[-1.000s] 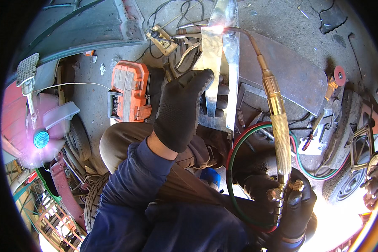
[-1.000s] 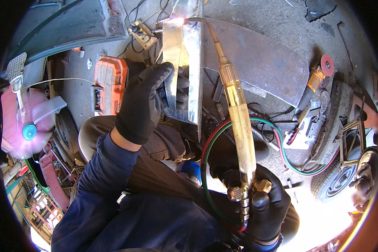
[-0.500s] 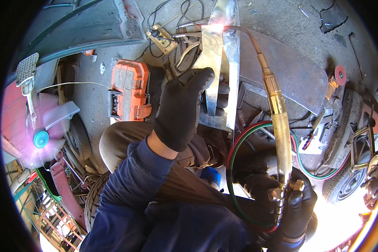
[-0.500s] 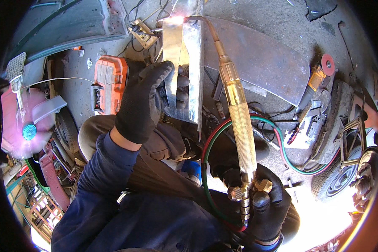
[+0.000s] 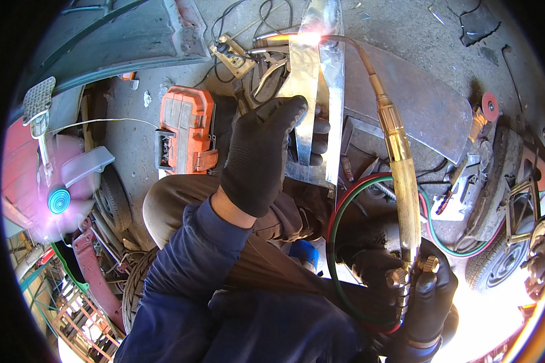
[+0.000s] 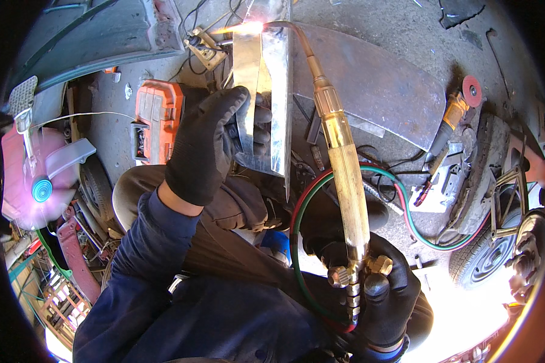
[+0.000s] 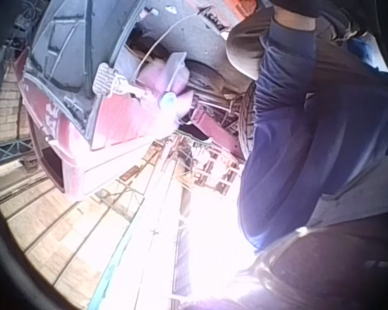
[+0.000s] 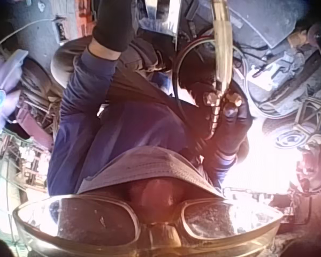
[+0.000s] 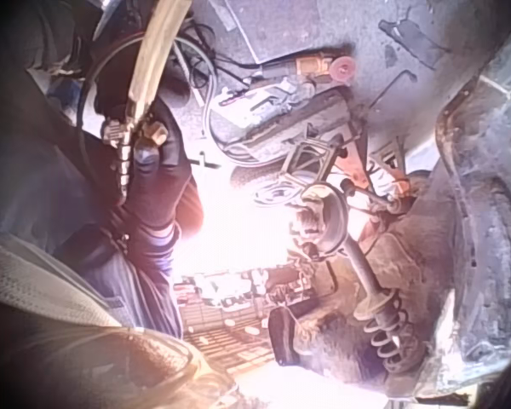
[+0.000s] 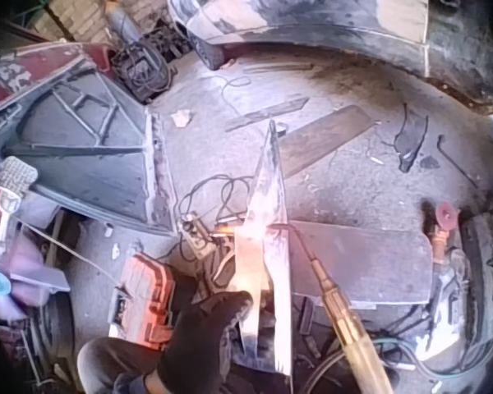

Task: The person sits on the floor in a workshop, uses pliers to bend a small metal piece, then uses a welding torch to heat and weld the metal. The person handles the metal piece and welding torch throughout the task.

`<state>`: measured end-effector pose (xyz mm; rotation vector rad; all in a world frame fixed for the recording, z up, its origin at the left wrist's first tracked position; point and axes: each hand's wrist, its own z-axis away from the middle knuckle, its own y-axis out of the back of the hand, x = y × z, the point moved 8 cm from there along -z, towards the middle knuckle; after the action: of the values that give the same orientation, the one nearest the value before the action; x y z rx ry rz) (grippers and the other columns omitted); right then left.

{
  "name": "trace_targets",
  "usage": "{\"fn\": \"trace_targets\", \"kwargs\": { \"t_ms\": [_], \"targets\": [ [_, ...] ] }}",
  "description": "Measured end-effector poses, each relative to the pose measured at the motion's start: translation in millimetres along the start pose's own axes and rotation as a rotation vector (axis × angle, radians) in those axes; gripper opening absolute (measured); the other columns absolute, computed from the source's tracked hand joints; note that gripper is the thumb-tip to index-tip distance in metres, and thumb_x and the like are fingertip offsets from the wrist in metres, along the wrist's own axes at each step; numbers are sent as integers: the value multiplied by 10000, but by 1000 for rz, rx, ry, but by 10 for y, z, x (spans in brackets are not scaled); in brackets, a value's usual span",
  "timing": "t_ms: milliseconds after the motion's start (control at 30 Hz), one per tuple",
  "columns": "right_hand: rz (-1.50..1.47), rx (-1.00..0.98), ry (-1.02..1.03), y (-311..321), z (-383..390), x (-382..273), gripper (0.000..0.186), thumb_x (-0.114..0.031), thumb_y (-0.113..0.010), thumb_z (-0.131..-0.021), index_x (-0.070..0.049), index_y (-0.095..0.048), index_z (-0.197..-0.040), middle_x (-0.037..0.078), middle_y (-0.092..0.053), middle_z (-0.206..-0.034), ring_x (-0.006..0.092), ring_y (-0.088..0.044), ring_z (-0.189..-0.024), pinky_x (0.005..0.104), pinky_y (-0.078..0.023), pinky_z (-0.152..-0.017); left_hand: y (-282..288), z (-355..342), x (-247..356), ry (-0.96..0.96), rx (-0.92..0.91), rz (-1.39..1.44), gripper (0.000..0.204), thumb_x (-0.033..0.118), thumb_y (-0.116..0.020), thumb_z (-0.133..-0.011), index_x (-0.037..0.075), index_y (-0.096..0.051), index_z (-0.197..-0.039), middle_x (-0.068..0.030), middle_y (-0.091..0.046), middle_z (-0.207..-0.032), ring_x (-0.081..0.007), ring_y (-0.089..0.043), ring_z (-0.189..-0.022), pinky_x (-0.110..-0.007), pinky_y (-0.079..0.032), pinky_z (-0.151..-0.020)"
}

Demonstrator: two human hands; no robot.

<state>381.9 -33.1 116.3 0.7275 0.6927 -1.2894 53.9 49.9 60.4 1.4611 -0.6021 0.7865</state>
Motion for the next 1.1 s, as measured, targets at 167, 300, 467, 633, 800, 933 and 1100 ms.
{"fn": "trace_targets", "kwargs": {
  "t_ms": [167,300,467,633,800,933,1100],
  "targets": [
    [2,-4,25,1,-3,4,834,-662,-681,-1032,94,-650,-1384,189,-793,-1031,207,-747,-860,358,-602,-782,-6,-4,-22,20,-8,90,310,-70,-606,-968,-2,-753,-1232,-209,-792,-1147,-377,-778,-1035,-441,-628,-929],
    [39,6,13,-6,3,-10,860,-701,-657,-1025,94,-664,-1354,143,-766,-1022,183,-707,-871,340,-566,-785,-13,-6,-33,34,-12,41,310,-68,-606,-968,-1,-753,-1232,-208,-794,-1151,-376,-780,-1037,-441,-628,-931],
    [13,5,0,-21,-8,-25,855,-686,-678,-1020,93,-658,-1372,157,-776,-1009,190,-726,-850,335,-581,-759,-12,4,-8,44,-20,107,299,-52,-595,-985,1,-749,-1235,-199,-797,-1141,-354,-787,-1012,-428,-636,-900],
    [-10,-5,-46,-24,-3,-15,878,-688,-700,-1004,104,-651,-1380,172,-786,-998,194,-744,-834,326,-593,-731,-34,-20,-30,124,-27,184,276,-21,-566,-1031,-1,-739,-1245,-175,-804,-1108,-293,-803,-940,-389,-657,-821],
    [-21,31,-8,-35,-12,-14,904,-704,-703,-990,113,-650,-1374,169,-787,-997,188,-745,-833,317,-590,-725,-80,-6,-30,223,-25,435,262,10,-537,-1077,-3,-729,-1255,-152,-812,-1075,-232,-819,-869,-350,-677,-743],
    [-7,15,-19,-25,-10,-18,894,-699,-697,-996,110,-653,-1374,168,-792,-1013,191,-747,-841,328,-594,-744,-109,-20,-26,280,-32,542,269,38,-504,-1114,-5,-724,-1262,-136,-814,-1051,-188,-821,-831,-325,-682,-704],
    [127,8,-47,-13,-1,-34,952,-813,-600,-999,92,-690,-1280,68,-710,-1023,152,-628,-915,323,-497,-806,-131,20,-56,386,-46,675,259,12,-532,-1085,-5,-731,-1249,-150,-813,-1070,-227,-820,-871,-351,-674,-750]
  ]
}}
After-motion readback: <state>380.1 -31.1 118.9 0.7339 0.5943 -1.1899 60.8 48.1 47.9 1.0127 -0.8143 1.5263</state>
